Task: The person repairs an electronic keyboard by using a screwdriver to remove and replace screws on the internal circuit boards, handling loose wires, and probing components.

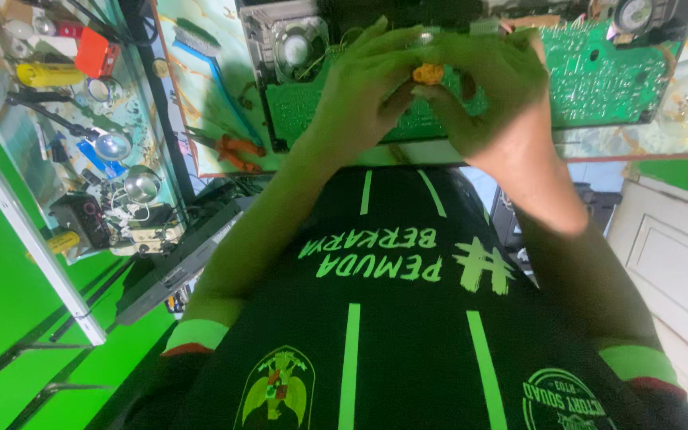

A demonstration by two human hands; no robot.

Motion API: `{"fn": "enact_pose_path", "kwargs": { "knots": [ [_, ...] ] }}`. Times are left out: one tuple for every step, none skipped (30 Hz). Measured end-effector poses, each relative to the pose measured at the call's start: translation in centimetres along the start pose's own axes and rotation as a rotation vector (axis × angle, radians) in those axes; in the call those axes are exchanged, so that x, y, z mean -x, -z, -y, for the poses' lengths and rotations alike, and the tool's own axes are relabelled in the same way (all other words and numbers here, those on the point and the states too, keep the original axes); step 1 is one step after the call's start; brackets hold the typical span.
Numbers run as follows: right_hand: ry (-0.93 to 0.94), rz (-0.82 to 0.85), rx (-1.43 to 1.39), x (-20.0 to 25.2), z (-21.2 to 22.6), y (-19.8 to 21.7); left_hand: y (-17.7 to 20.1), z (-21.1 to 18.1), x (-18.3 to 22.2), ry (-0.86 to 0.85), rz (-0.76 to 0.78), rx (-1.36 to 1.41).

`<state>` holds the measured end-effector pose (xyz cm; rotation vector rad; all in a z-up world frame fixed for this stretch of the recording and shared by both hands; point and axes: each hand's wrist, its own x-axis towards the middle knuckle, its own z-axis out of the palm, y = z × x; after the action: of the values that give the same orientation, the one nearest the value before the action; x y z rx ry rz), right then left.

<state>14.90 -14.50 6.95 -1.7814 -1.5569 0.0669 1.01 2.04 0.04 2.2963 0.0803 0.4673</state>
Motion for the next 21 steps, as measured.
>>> {"fn": "enact_pose_path", "kwargs": {
  "knots": [
    [0.008,0.022,-0.046,0.3,0.1,0.1,0.0,-0.1,0.2,-0.027,0.006,-0.055],
    [0.025,0.036,-0.088,0.4,-0.2,0.2,0.1,0.2,0.0,-0.061,0.007,-0.118],
    [0.034,0.047,-0.106,0.4,-0.5,0.2,0.2,0.5,-0.3,-0.041,0.013,-0.091],
    [0.031,0.067,-0.133,0.8,-0.5,0.2,0.2,0.4,0.0,-0.010,0.022,-0.055],
    [0.019,0.083,-0.137,1.1,-0.6,0.2,0.1,0.2,0.3,0.021,0.031,-0.020],
    [0.016,0.086,-0.134,1.0,-0.8,0.0,0.2,0.3,0.2,-0.006,0.017,-0.033],
    [0.013,0.090,-0.131,0.8,-1.1,-0.1,0.4,0.3,0.1,-0.033,0.003,-0.045],
    [0.002,0.099,-0.129,0.9,-1.1,-0.1,0.3,0.2,0.1,-0.054,-0.007,-0.050],
    [-0.010,0.093,-0.114,1.0,-0.9,-0.1,0.3,0.3,0.1,-0.092,0.001,-0.065],
    [-0.016,0.085,-0.099,1.0,-0.7,-0.1,0.5,0.5,-0.1,-0.130,0.007,-0.083],
    [-0.021,0.062,-0.069,1.0,-0.4,-0.2,0.6,0.7,-0.2,-0.167,0.012,-0.102],
    [-0.026,0.035,-0.035,0.9,-0.1,-0.3,0.8,0.9,-0.3,-0.172,0.023,-0.096],
    [-0.004,-0.005,-0.011,0.8,0.2,-0.5,0.9,1.2,-0.5,-0.177,0.034,-0.091],
    [0.018,-0.043,0.010,0.8,0.4,-0.8,1.0,1.4,-0.6,-0.180,0.045,-0.086],
    [0.040,-0.082,0.031,0.9,0.5,-1.1,1.1,1.6,-0.7,-0.161,0.057,-0.046],
    [0.023,-0.097,0.034,1.0,0.6,-1.4,1.1,1.7,-0.6,-0.137,0.072,-0.002],
    [0.007,-0.111,0.037,1.0,0.7,-1.8,1.1,1.7,-0.5,-0.113,0.086,0.041],
    [-0.004,-0.128,0.041,1.1,0.7,-2.1,1.2,1.8,-0.5,-0.133,0.101,-0.010],
    [-0.026,-0.104,0.019,1.3,0.7,-2.1,1.3,1.9,-0.6,-0.152,0.115,-0.060],
    [-0.048,-0.079,0.000,1.5,0.7,-2.0,1.3,1.9,-0.7,-0.174,0.129,-0.109],
    [-0.069,-0.054,-0.018,1.6,0.6,-1.8,1.3,1.9,-0.9,-0.180,0.127,-0.113]
  ]
}}
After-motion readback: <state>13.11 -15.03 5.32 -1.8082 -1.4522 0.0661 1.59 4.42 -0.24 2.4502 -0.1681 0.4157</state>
